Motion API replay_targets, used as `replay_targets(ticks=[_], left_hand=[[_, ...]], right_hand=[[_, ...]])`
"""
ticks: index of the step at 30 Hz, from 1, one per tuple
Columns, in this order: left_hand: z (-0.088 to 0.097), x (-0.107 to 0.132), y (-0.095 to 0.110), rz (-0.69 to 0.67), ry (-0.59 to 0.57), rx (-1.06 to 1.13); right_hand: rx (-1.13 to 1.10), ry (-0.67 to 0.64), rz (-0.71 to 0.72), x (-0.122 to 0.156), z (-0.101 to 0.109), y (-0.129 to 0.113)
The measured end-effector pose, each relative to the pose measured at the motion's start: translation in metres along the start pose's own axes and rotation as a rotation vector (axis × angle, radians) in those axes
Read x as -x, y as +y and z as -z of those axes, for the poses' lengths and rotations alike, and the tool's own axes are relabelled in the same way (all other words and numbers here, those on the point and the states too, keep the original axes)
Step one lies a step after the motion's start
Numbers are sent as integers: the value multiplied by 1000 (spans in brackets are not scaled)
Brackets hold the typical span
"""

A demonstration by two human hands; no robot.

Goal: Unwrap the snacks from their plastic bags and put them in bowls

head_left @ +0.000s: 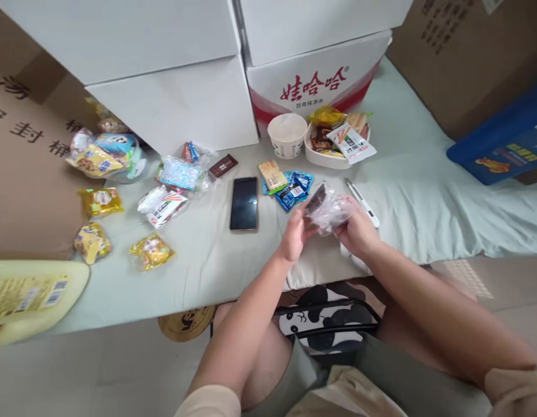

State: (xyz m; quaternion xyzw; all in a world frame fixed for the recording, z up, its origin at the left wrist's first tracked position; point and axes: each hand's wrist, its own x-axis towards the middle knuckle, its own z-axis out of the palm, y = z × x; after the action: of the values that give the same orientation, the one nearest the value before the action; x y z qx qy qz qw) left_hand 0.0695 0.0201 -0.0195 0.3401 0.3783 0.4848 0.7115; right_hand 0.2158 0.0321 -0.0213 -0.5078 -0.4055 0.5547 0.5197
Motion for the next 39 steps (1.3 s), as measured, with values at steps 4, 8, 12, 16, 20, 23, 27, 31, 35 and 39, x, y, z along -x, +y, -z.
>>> replay_targets(ticks=[4,8,12,16,20,23,27,31,35,39], left_hand=[[-2,1,-3,18,77,-15],[1,-3,4,14,133,-105],[1,-8,10,73,232,-88],[3,-11,12,32,269,-56],[6,-11,13,10,247,-77],[8,-10,10,-17,239,-137],[11,-11,1,-163,247,-290],[12,-11,-6,-229,218,-419],[13,-11,5,-238,326,-285],[18,-11,19,-297,431,-193]], right_hand=[[247,-139,89,8,4,2],[587,-150,367,6,15,-14],[993,110,486,-12,43,-24],[1338,184,369,-28,73,-15],[1341,108,347,-29,80,-10],[1126,6,334,-23,71,-16],[841,-226,373,-10,50,-26],[770,-374,351,-2,33,-28],[812,-401,244,-6,33,-26],[971,-335,209,-15,46,-24]])
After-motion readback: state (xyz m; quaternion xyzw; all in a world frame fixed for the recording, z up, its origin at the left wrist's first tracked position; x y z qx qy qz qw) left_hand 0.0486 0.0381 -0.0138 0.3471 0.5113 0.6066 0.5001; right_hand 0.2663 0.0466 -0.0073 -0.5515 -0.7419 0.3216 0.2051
